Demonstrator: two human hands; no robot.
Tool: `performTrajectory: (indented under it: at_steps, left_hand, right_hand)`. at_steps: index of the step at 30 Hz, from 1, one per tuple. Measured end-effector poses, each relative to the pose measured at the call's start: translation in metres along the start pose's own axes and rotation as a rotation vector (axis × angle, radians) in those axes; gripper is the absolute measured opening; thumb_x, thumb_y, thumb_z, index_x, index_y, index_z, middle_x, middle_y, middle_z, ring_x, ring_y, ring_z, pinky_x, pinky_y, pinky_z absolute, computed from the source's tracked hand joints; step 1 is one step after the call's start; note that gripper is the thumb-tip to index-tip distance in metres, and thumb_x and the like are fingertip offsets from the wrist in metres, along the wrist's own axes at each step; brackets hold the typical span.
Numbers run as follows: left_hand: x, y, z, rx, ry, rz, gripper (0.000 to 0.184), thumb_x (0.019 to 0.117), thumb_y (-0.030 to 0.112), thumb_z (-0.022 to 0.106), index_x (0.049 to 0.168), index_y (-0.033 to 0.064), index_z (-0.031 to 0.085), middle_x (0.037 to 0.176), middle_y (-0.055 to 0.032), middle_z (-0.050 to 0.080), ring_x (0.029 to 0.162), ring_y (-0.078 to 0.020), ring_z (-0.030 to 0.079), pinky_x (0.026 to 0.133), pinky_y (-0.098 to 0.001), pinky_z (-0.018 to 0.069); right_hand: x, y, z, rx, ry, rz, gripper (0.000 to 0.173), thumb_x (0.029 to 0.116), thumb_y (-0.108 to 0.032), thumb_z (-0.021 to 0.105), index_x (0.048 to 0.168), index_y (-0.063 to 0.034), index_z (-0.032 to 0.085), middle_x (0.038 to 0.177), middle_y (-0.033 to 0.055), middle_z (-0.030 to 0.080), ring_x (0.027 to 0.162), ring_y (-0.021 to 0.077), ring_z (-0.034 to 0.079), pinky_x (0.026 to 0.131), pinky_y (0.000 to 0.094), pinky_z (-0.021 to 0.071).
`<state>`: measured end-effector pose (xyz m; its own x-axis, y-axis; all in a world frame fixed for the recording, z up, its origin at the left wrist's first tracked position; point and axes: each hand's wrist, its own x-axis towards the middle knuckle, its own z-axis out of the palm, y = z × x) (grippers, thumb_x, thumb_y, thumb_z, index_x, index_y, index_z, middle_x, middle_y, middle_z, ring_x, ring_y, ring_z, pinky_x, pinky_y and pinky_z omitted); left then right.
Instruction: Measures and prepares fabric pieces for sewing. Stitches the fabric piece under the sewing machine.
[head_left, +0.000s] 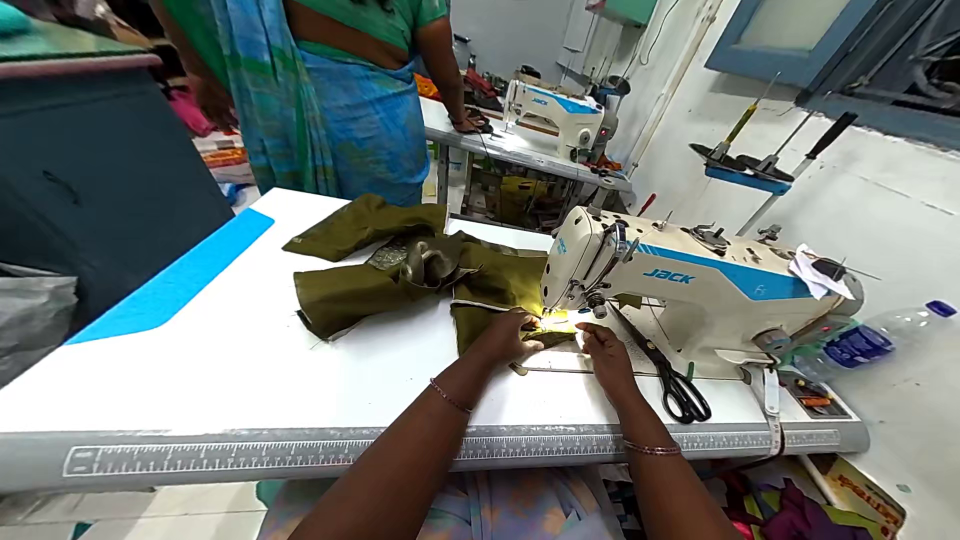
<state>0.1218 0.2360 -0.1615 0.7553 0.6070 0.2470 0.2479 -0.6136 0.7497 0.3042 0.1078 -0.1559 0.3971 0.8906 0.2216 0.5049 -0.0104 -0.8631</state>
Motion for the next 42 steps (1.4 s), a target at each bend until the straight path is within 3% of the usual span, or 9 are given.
performTrajectory:
  at_steps: [3, 8, 11, 15, 21, 27, 32, 36, 42]
  left_hand:
    - [0.000, -0.002, -0.003, -0.080, -0.032, -0.009, 0.051, 0.0826, 0.017, 0.088, 0.122, -0.0076, 0.066, 0.123, -0.0225, 0.066, 0.115, -0.0300, 0.064, 0.105, -0.0440, 0.0487]
    - [-0.001, 0.005, -0.005, -0.007, -0.027, -0.058, 0.021, 0.1016, 0.008, 0.061, 0.116, -0.0063, 0.068, 0.118, -0.0198, 0.068, 0.108, -0.0268, 0.066, 0.101, -0.0410, 0.0509]
    - [-0.004, 0.003, 0.000, 0.120, -0.023, 0.081, 0.019, 0.0985, 0.009, 0.065, 0.108, -0.0059, 0.071, 0.118, -0.0207, 0.070, 0.116, -0.0314, 0.067, 0.106, -0.0468, 0.0489]
    - [-0.006, 0.009, 0.000, 0.265, -0.080, 0.123, 0.022, 0.1004, 0.018, 0.064, 0.105, -0.0013, 0.074, 0.114, -0.0178, 0.072, 0.115, -0.0315, 0.066, 0.106, -0.0488, 0.0482]
    - [-0.008, 0.015, -0.005, 0.349, -0.166, 0.124, 0.024, 0.1018, 0.019, 0.062, 0.112, 0.0047, 0.078, 0.126, -0.0140, 0.071, 0.128, -0.0302, 0.061, 0.113, -0.0498, 0.0424]
    - [-0.009, 0.016, -0.002, 0.270, -0.061, 0.054, 0.024, 0.1037, 0.016, 0.059, 0.113, 0.0018, 0.076, 0.115, -0.0166, 0.073, 0.116, -0.0317, 0.067, 0.106, -0.0515, 0.0478]
    - [-0.001, 0.029, 0.004, 0.174, -0.014, -0.127, 0.033, 0.1044, 0.005, 0.051, 0.136, -0.0013, 0.057, 0.114, -0.0217, 0.069, 0.108, -0.0356, 0.068, 0.100, -0.0514, 0.0514]
    - [0.002, 0.026, 0.008, 0.070, 0.049, -0.172, 0.024, 0.1036, 0.005, 0.056, 0.126, -0.0034, 0.058, 0.106, -0.0205, 0.069, 0.099, -0.0323, 0.069, 0.093, -0.0488, 0.0539]
    - [-0.005, 0.049, 0.002, -0.026, 0.104, -0.276, 0.028, 0.1028, 0.000, 0.056, 0.131, -0.0054, 0.056, 0.109, -0.0220, 0.071, 0.099, -0.0321, 0.069, 0.089, -0.0478, 0.0533]
  right_hand:
    - [-0.004, -0.001, 0.010, -0.020, -0.077, -0.014, 0.031, 0.1099, -0.012, 0.045, 0.133, 0.0030, 0.058, 0.129, 0.0212, 0.062, 0.111, 0.0273, 0.063, 0.097, 0.0441, 0.0509]
    - [-0.027, -0.026, 0.000, 0.373, -0.579, 0.076, 0.012, 0.0976, -0.009, 0.052, 0.105, -0.0074, 0.061, 0.093, 0.0007, 0.070, 0.080, 0.0109, 0.071, 0.076, 0.0305, 0.0609]
    - [-0.023, -0.021, -0.017, 0.452, -0.370, 0.123, 0.018, 0.0984, -0.006, 0.048, 0.103, -0.0097, 0.064, 0.085, -0.0044, 0.068, 0.065, 0.0037, 0.064, 0.059, 0.0205, 0.0549]
    - [-0.002, -0.010, -0.020, 0.546, 0.029, 0.231, 0.022, 0.1076, -0.004, 0.041, 0.107, -0.0040, 0.063, 0.083, -0.0021, 0.065, 0.067, 0.0054, 0.064, 0.066, 0.0218, 0.0565]
    - [0.010, -0.013, 0.001, 0.244, -0.060, 0.102, 0.019, 0.1058, -0.006, 0.054, 0.120, 0.0044, 0.062, 0.116, 0.0131, 0.067, 0.092, 0.0119, 0.068, 0.087, 0.0299, 0.0570]
    - [0.013, -0.001, 0.014, 0.119, 0.007, 0.035, 0.025, 0.1064, -0.008, 0.053, 0.128, 0.0037, 0.059, 0.119, 0.0186, 0.065, 0.091, 0.0180, 0.069, 0.086, 0.0360, 0.0583]
    - [0.015, 0.003, 0.016, 0.145, 0.143, 0.026, 0.025, 0.1089, -0.010, 0.047, 0.125, 0.0044, 0.060, 0.114, 0.0176, 0.063, 0.087, 0.0161, 0.069, 0.081, 0.0335, 0.0588]
    - [0.016, 0.006, 0.023, 0.112, 0.169, -0.125, 0.021, 0.1053, -0.008, 0.053, 0.117, 0.0065, 0.063, 0.110, 0.0169, 0.062, 0.089, 0.0159, 0.067, 0.081, 0.0315, 0.0583]
    - [0.014, 0.003, 0.024, 0.053, 0.247, -0.216, 0.017, 0.1015, -0.007, 0.059, 0.111, 0.0053, 0.067, 0.107, 0.0157, 0.063, 0.085, 0.0139, 0.066, 0.074, 0.0271, 0.0570]
